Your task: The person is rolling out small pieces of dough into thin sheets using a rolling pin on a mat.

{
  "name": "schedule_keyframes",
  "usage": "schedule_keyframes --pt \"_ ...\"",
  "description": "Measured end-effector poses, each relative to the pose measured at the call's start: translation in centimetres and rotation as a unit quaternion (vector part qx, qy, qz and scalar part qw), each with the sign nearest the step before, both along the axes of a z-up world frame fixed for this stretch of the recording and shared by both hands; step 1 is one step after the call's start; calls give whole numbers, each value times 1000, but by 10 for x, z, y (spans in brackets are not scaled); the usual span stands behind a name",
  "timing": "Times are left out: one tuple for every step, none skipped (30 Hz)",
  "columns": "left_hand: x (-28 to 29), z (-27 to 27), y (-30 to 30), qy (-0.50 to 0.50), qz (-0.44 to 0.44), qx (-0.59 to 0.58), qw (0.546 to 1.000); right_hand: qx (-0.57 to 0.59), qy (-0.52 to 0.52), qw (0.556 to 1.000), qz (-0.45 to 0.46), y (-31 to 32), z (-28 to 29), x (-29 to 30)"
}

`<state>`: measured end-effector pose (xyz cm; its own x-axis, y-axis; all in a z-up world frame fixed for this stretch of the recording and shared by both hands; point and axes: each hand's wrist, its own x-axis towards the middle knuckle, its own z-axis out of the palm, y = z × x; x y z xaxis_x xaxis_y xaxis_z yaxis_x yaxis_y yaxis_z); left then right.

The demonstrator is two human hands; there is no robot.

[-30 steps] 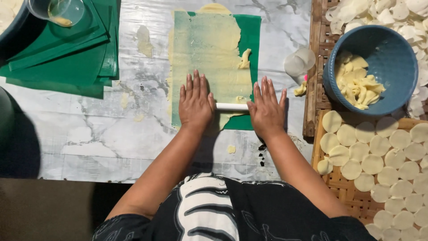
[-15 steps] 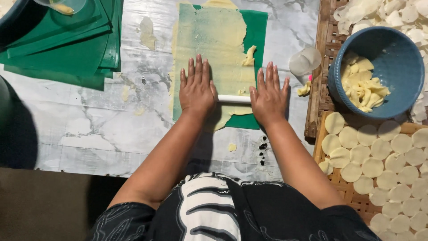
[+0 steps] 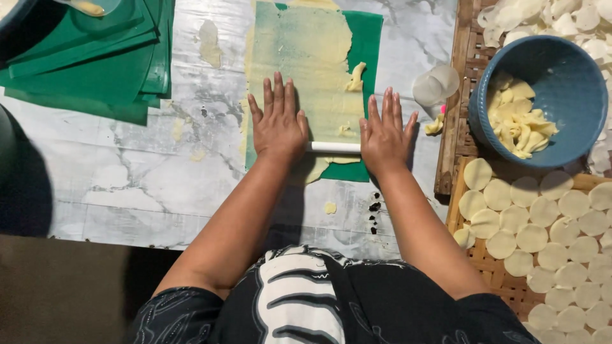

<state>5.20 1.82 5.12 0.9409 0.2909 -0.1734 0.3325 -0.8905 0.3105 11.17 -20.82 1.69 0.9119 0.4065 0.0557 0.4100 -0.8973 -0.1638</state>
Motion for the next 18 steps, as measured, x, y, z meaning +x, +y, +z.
schedule_keyframes --pt "-3 1 0 1 -1 0 1000 0 1 1000 -1 0 2 -5" --pt "-8 2 -2 9 -5 -2 1000 5 -9 1000 4 -1 3 -12" --pt "-13 3 -4 18 -9 -4 1000 10 -18 1000 9 -2 5 -19" --pt "-15 -1 -5 14 -10 -2 1000 12 -21 1000 8 -3 7 -22" --pt "-18 -5 -5 10 -15 -1 1000 8 -33 999 12 -5 10 -26" --pt "-29 -11 -6 13 -18 1 1000 4 -37 999 18 -6 11 -38" --pt "-40 -14 -7 17 -16 1 1000 5 -33 999 20 -7 13 -48" --pt "-43 -15 -9 -7 -22 11 1000 8 -40 999 28 -9 16 -51" --pt "-45 -17 -10 -32 -27 20 999 11 -47 998 37 -10 20 -54" --pt "-51 -20 -11 -34 -28 21 999 12 -49 998 36 -13 18 -58" --pt "-56 -24 -12 -40 -34 26 998 11 -50 998 43 -16 16 -62" --pt "-62 -28 -12 -45 -40 31 998 11 -49 997 52 -19 13 -67" --pt "-69 -29 -13 -45 -40 32 998 11 -50 997 52 -22 11 -73" --pt "-76 -31 -15 -46 -43 30 998 9 -41 998 56 -26 9 -80" --pt "-84 -32 -17 -46 -46 28 997 7 -32 998 61 -31 6 -87" --pt "-91 -37 -19 -47 -45 29 997 8 -33 998 62 -34 4 -94" --pt "-99 -43 -20 -43 -51 28 997 16 -29 998 62 -38 2 -101" --pt "-106 -48 -22 -39 -58 26 997 24 -24 998 61 -42 1 -108"
